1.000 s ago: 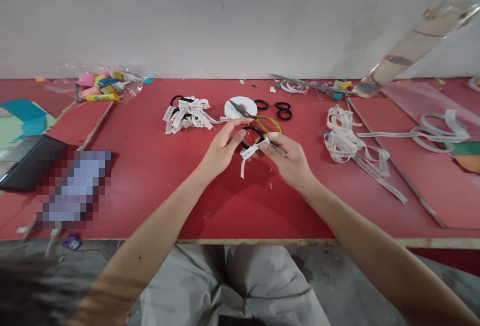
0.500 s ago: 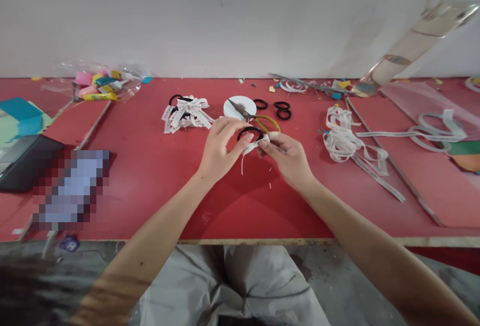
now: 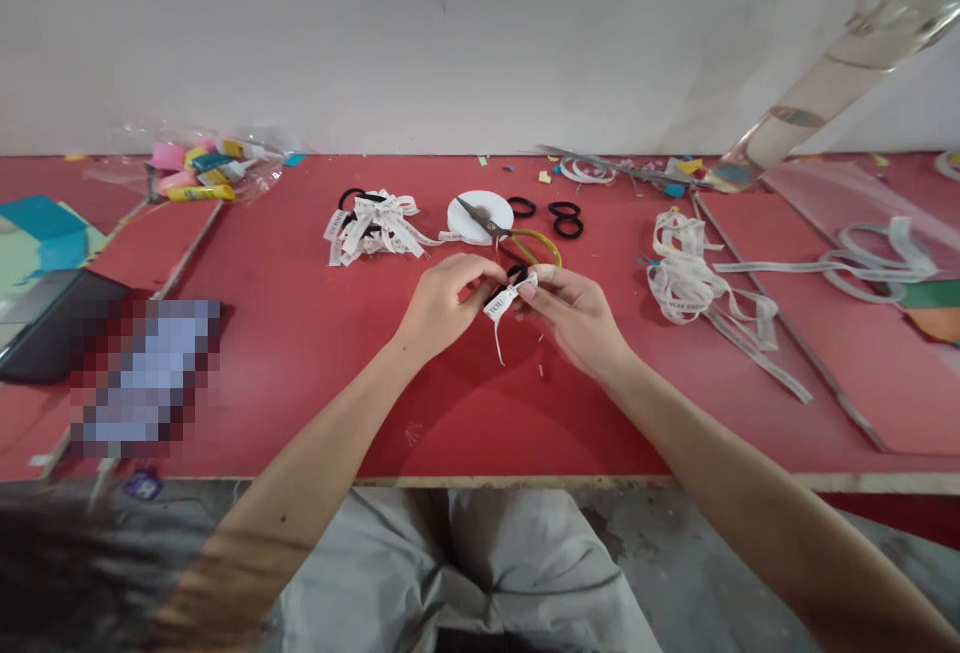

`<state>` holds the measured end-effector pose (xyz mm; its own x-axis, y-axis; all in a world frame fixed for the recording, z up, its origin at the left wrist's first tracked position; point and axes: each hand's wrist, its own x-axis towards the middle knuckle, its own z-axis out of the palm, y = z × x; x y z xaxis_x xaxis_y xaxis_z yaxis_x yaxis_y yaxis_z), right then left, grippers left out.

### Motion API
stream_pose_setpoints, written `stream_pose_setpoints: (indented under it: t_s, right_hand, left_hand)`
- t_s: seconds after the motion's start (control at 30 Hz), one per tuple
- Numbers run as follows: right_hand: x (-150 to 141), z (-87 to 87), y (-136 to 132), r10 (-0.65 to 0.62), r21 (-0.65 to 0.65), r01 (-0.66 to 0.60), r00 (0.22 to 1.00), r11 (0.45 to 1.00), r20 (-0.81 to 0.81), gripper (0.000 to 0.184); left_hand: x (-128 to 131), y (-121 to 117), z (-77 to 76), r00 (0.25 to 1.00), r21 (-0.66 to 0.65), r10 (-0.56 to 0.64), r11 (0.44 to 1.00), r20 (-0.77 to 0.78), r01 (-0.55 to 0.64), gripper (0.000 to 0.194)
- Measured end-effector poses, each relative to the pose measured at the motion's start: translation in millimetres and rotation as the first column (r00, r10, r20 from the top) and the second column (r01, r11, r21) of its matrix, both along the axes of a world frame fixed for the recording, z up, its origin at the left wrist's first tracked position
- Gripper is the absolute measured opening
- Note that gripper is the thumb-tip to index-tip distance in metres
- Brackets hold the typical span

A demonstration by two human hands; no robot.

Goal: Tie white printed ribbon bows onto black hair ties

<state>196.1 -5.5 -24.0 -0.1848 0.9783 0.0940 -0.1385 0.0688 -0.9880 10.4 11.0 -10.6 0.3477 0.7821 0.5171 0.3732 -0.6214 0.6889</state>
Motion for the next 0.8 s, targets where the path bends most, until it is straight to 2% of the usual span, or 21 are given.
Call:
stream_pose_setpoints:
  t_s: [0.07,0.17,0.3,0.43,0.63,0.8]
  right_hand:
    - [-1,0.5,0,-0.007,0.008,0.007,1.000,1.000,0.013,0.026]
    - [-1,2.1,-1,-0.049,0.042,0.047,0.998,0.998,0.046,0.024]
    - [0,2.0,-1,-0.080,0.093,0.074,0.995,0.993,0.059,0.020]
    - [2,-0.9,0,-0.087,0.119,0.079,0.994,0.990,0.063,0.019]
    - [1,-1.9,0,-0.071,0.073,0.069,0.997,0.995,0.020,0.020]
    - [-1,-1.4,0,-0.020,-0.024,0.019,0.998,1.000,-0.065,0.021]
  left_hand:
    - [0,-2,0.6,0.999,-0.088,-0.006,0.996,0.034,0.009,0.015]
    - [0,-6,4.3,0.999,-0.147,-0.012,0.989,0.044,0.018,0.018]
    - [2,-9,6.8,0.998,-0.118,-0.036,0.993,-0.049,0.030,0.017]
    - [3,-6,2.3,0.995,-0.086,-0.051,0.995,-0.087,0.044,0.018]
    - [1,-3,-3.1,0.993,-0.048,-0.032,0.999,-0.110,0.026,0.020]
    - [1,-3,-1.2,0.996,-0.084,-0.057,0.995,-0.068,0.051,0.020]
